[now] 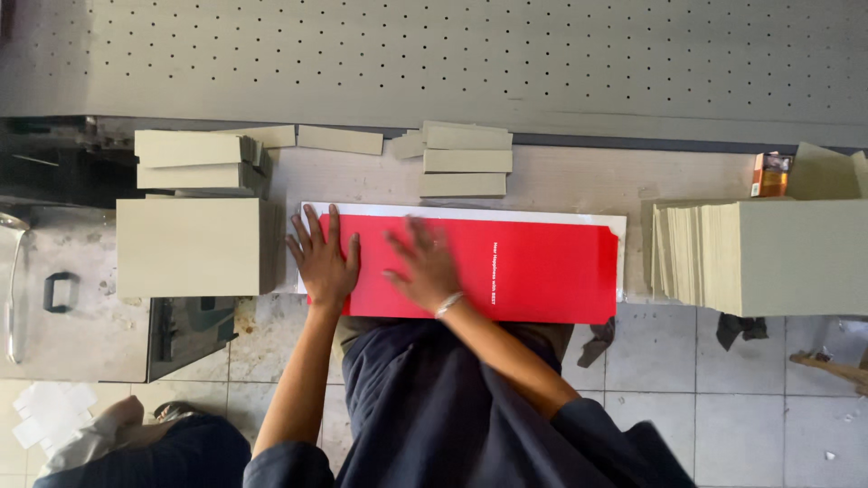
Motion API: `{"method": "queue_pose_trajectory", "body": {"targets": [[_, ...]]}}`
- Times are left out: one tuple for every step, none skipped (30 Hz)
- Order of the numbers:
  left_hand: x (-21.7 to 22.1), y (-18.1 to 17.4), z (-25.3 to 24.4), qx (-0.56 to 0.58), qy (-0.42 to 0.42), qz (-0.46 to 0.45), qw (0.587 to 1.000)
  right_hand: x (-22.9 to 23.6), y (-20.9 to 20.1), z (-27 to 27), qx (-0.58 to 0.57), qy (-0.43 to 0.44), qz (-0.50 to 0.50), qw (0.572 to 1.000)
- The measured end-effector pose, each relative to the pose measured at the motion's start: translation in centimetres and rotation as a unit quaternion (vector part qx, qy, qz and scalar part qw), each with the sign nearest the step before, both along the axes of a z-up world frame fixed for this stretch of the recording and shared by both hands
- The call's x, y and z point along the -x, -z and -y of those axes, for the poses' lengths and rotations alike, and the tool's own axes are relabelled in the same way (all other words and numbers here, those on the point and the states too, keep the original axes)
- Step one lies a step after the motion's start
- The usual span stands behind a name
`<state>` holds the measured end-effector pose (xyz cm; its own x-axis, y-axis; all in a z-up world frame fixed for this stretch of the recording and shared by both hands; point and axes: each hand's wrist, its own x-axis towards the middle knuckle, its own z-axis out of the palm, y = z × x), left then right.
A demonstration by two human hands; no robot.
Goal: The person places a red cover over a stack of white pages, then arranges several beige rectangular blocks on top of the stack. This process is repeated multiple times, with the person handling the red cover and beige blocks repeatedly.
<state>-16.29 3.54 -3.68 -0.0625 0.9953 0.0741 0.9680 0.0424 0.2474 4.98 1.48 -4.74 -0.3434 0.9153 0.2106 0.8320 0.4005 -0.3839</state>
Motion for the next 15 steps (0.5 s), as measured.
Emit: {"method": "queue_pose_trajectory", "body": {"targets": [[0.2,-0.3,0.1,0.021,-0.001,0.006,1.0,-2.8,-0.2,-0.2,-0.025,0.046,-0.012,0.999],[0.4,-0.7,0.2,0.042,-0.003,0.012,0.999,-5.5,-0.4,-0.3,-0.049,0.091,-0.024,0.994],[0.6,-0.8,0.1,0.042,-0.003,0.012,0.999,-9.1,-0.6,-0.2,-0.05,0.091,-0.024,0.994],[0.7,-0.9,0.0,0.042,-0.01,0.017,0.999,-12.8,-0.8,-0.1,-0.046,0.161,0.02,0.986],[0.8,-0.9,-0.1,0.043,-0.014,0.021,0.999,-16.4,-1.1,0.2,-0.041,0.232,0.063,0.97],[0.6,-1.0,0.2,0.043,-0.012,0.021,0.999,-18.2,-1.0,0.7,-0.042,0.234,0.063,0.969],[0.3,-1.1,0.2,0.009,0.011,-0.023,1.0,-20.0,-1.0,1.1,-0.027,0.234,0.019,0.972],[0.0,-1.2,0.2,-0.025,0.033,-0.066,0.997,-21.8,-1.1,1.6,-0.013,0.234,-0.025,0.972],[-1.7,-3.7,1.0,-0.027,0.036,-0.064,0.997,-20.2,-1.7,2.6,-0.016,0.237,-0.023,0.971],[-3.3,-6.2,1.8,-0.038,0.142,0.04,0.988,-18.6,-2.4,3.6,0.006,0.112,-0.075,0.991],[-5.1,-8.7,3.1,-0.044,0.243,0.146,0.958,-17.0,-3.1,4.9,0.032,-0.016,-0.123,0.992],[-5.0,-5.3,4.2,-0.043,0.244,0.149,0.957,-15.4,-2.3,6.3,0.033,-0.015,-0.12,0.992],[-4.9,-1.9,5.2,-0.067,0.385,0.146,0.909,-13.6,-1.5,7.3,-0.003,-0.063,-0.023,0.998],[-4.8,1.5,6.3,-0.089,0.518,0.139,0.839,-11.9,-0.6,8.4,-0.038,-0.111,0.074,0.99],[-4.8,1.8,6.3,-0.088,0.516,0.138,0.841,-11.4,-0.3,8.4,-0.037,-0.113,0.072,0.99]]}}
